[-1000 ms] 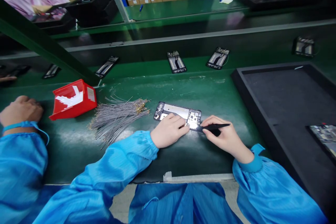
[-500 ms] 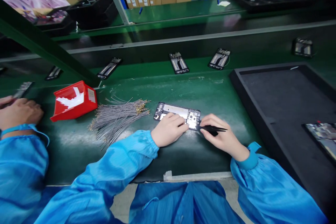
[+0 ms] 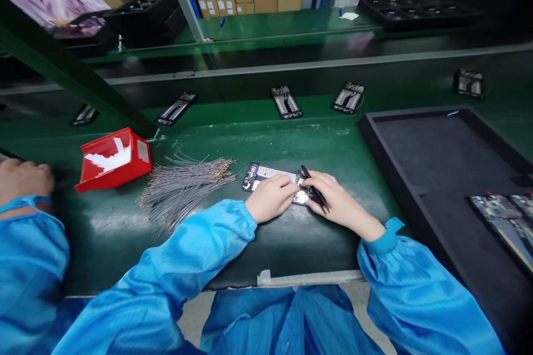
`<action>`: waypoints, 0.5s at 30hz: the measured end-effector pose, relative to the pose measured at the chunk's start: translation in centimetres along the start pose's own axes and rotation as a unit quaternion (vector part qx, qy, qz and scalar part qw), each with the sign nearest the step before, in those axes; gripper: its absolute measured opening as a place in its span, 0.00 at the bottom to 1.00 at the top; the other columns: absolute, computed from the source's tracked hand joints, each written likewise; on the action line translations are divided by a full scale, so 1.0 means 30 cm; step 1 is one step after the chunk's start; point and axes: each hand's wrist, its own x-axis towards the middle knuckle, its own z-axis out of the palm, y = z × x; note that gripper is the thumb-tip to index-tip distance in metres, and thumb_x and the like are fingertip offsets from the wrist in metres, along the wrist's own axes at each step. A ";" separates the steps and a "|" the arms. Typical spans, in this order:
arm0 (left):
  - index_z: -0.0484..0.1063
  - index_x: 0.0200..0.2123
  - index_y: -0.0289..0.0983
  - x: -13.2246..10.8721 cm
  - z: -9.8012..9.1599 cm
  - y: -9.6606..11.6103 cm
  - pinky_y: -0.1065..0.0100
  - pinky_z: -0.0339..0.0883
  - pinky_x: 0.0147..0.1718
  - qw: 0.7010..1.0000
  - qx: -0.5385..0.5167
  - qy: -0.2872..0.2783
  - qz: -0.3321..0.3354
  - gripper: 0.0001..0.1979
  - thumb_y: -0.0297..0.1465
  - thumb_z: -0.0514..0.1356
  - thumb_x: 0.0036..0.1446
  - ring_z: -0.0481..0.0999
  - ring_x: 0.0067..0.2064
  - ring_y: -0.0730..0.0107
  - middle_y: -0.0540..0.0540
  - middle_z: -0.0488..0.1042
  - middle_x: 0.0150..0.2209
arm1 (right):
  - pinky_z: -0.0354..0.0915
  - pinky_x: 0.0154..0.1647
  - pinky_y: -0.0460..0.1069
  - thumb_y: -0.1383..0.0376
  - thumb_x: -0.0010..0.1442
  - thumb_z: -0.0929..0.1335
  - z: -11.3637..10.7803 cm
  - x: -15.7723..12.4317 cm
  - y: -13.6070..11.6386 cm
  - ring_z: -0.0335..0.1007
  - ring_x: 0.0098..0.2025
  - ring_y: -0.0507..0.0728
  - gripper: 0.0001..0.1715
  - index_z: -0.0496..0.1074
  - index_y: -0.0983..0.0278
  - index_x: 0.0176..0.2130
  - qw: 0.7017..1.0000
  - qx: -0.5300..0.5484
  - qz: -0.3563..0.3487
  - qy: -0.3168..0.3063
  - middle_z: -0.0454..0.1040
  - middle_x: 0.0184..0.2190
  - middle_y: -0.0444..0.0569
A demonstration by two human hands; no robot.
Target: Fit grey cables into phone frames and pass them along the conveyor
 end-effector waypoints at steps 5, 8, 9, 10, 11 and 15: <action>0.71 0.39 0.35 -0.011 -0.003 -0.008 0.70 0.61 0.35 0.998 -0.049 -0.014 0.023 0.13 0.24 0.49 0.56 0.66 0.35 0.70 0.46 0.67 0.32 | 0.56 0.53 0.58 0.70 0.52 0.64 0.005 0.001 -0.004 0.55 0.57 0.60 0.19 0.61 0.63 0.45 1.000 0.004 0.002 0.003 0.64 0.50 0.56; 0.71 0.41 0.37 -0.025 -0.003 -0.011 0.69 0.60 0.36 0.996 -0.062 -0.049 0.045 0.14 0.24 0.49 0.55 0.65 0.34 0.70 0.47 0.67 0.31 | 0.56 0.53 0.59 0.71 0.51 0.63 0.007 0.002 -0.010 0.54 0.57 0.61 0.19 0.61 0.63 0.45 1.000 0.009 0.003 0.005 0.63 0.51 0.57; 0.71 0.41 0.38 -0.030 -0.003 -0.011 0.69 0.60 0.37 0.995 -0.063 -0.058 0.051 0.14 0.24 0.49 0.55 0.65 0.34 0.70 0.47 0.67 0.31 | 0.56 0.53 0.59 0.71 0.51 0.63 0.007 0.002 -0.011 0.54 0.57 0.61 0.19 0.61 0.63 0.45 1.000 0.010 0.004 0.005 0.63 0.51 0.57; 0.71 0.42 0.38 -0.035 -0.003 -0.010 0.68 0.60 0.37 0.994 -0.064 -0.064 0.057 0.14 0.25 0.49 0.55 0.65 0.34 0.70 0.47 0.66 0.30 | 0.57 0.53 0.59 0.71 0.51 0.63 0.006 0.002 -0.012 0.54 0.57 0.61 0.20 0.61 0.63 0.45 1.000 0.012 0.006 0.005 0.63 0.51 0.57; 0.71 0.42 0.38 -0.038 -0.003 -0.009 0.68 0.60 0.37 0.994 -0.065 -0.067 0.062 0.15 0.25 0.49 0.55 0.65 0.34 0.70 0.47 0.66 0.30 | 0.57 0.52 0.59 0.72 0.51 0.63 0.006 0.002 -0.012 0.54 0.57 0.61 0.20 0.61 0.63 0.45 1.000 0.015 0.008 0.005 0.63 0.51 0.57; 0.70 0.43 0.38 -0.045 -0.006 -0.007 0.67 0.58 0.39 0.992 -0.064 -0.076 0.072 0.15 0.25 0.49 0.55 0.64 0.34 0.70 0.47 0.67 0.30 | 0.58 0.51 0.59 0.71 0.51 0.64 0.002 0.000 -0.003 0.56 0.56 0.61 0.20 0.61 0.62 0.45 0.999 0.030 0.010 0.008 0.64 0.50 0.56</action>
